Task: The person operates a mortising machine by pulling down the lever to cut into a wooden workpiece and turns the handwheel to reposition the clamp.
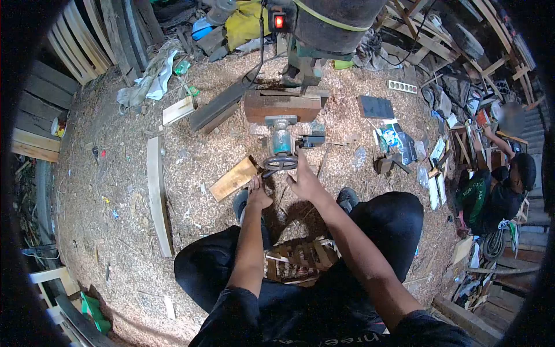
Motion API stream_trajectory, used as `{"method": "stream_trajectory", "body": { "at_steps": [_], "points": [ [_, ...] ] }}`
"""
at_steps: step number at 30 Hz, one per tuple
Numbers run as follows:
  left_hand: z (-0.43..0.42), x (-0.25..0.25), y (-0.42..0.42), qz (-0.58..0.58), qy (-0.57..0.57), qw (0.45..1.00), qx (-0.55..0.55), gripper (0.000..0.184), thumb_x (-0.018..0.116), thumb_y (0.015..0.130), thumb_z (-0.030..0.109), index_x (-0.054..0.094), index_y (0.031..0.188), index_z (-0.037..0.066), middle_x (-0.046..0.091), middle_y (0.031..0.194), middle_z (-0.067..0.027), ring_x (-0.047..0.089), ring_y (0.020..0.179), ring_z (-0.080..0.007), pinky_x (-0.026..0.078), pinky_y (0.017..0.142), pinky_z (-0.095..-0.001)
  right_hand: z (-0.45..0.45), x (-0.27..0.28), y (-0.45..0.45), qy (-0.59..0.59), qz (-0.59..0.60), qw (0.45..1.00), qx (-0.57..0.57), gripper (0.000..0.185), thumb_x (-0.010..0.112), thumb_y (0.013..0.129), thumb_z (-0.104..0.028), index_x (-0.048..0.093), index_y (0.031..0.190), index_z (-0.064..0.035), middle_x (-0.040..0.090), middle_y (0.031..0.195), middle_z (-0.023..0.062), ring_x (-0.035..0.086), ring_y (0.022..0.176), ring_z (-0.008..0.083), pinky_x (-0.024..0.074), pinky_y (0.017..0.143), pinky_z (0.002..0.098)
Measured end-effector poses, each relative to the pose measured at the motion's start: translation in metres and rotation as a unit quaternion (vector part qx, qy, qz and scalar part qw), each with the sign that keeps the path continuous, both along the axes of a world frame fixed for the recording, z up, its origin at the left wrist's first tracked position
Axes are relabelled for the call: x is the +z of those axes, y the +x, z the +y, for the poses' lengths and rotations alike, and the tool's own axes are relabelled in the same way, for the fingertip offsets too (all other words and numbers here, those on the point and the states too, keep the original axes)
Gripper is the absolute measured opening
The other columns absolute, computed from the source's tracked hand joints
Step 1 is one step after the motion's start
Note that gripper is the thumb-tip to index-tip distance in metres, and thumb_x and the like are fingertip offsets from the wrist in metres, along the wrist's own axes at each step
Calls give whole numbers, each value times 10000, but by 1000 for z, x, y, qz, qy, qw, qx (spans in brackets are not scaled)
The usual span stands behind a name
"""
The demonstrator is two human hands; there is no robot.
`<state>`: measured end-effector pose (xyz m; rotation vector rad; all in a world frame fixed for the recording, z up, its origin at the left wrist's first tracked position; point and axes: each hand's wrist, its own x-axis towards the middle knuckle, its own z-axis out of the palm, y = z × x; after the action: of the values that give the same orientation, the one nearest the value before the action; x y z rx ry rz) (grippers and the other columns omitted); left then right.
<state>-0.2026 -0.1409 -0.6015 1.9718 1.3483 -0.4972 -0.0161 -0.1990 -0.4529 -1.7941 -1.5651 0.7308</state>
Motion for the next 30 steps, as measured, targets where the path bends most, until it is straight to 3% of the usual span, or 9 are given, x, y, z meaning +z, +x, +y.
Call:
{"method": "stream_trajectory", "body": {
  "at_steps": [5,6,9,10,13,17,21,23,30],
  "points": [
    [3,14,-8,-27,-30,998,43,1016,599,835,392,34,1587,10,92,1650,-235,140,1529,-354,161,1242,-403,-4,-10,-1,-4,18,1000,9,912,669,909,-159,40,1521,89,284,1487,394,343,1413,459,290,1183,415],
    [8,18,-13,-69,-71,991,93,893,593,862,405,213,1568,13,307,1580,-257,318,1463,-376,279,1199,-390,-1,-10,1,10,10,1000,13,907,664,915,-167,40,1520,91,288,1484,395,343,1412,461,290,1183,415],
    [22,47,-18,-93,-41,992,69,742,618,873,374,404,1495,29,494,1450,-261,474,1351,-393,380,1132,-402,3,-3,8,-15,20,999,29,911,685,886,-171,86,1521,90,311,1487,376,341,1415,461,287,1188,422],
    [20,64,-23,-163,5,979,123,581,641,875,318,554,1381,46,595,1342,-239,555,1265,-387,439,1071,-419,4,4,12,-42,15,998,40,911,690,875,-169,102,1522,87,314,1491,369,340,1416,459,287,1188,424],
    [36,61,-30,-233,149,938,211,399,588,920,228,625,1286,72,671,1217,-206,637,1143,-355,513,944,-391,8,28,28,-66,8,998,22,852,679,847,-150,197,1513,75,344,1493,345,366,1404,454,305,1182,431],
    [33,187,1,-387,261,824,323,338,604,893,95,638,1213,-7,698,1124,-216,664,1082,-364,506,953,-401,18,78,49,41,52,996,-59,729,624,876,-135,277,1483,70,415,1448,330,422,1359,459,351,1146,448],
    [32,310,44,-537,335,723,277,328,595,889,48,616,1207,-29,672,1152,-197,650,1087,-331,486,968,-407,25,170,57,219,39,970,-101,680,620,875,-112,327,1465,60,493,1376,300,488,1312,419,391,1103,468],
    [33,367,65,-550,359,708,259,321,590,890,43,613,1201,-30,664,1158,-191,642,1091,-319,479,973,-403,33,205,62,277,36,955,-103,682,630,869,-94,334,1470,35,506,1391,266,513,1307,377,407,1086,469],
    [66,510,115,-602,493,617,118,297,587,879,47,612,1167,-23,642,1142,-193,609,1106,-356,456,994,-417,49,358,82,410,22,906,-101,612,630,876,-84,391,1422,53,551,1301,286,541,1251,397,421,1065,445]
  ]
}}
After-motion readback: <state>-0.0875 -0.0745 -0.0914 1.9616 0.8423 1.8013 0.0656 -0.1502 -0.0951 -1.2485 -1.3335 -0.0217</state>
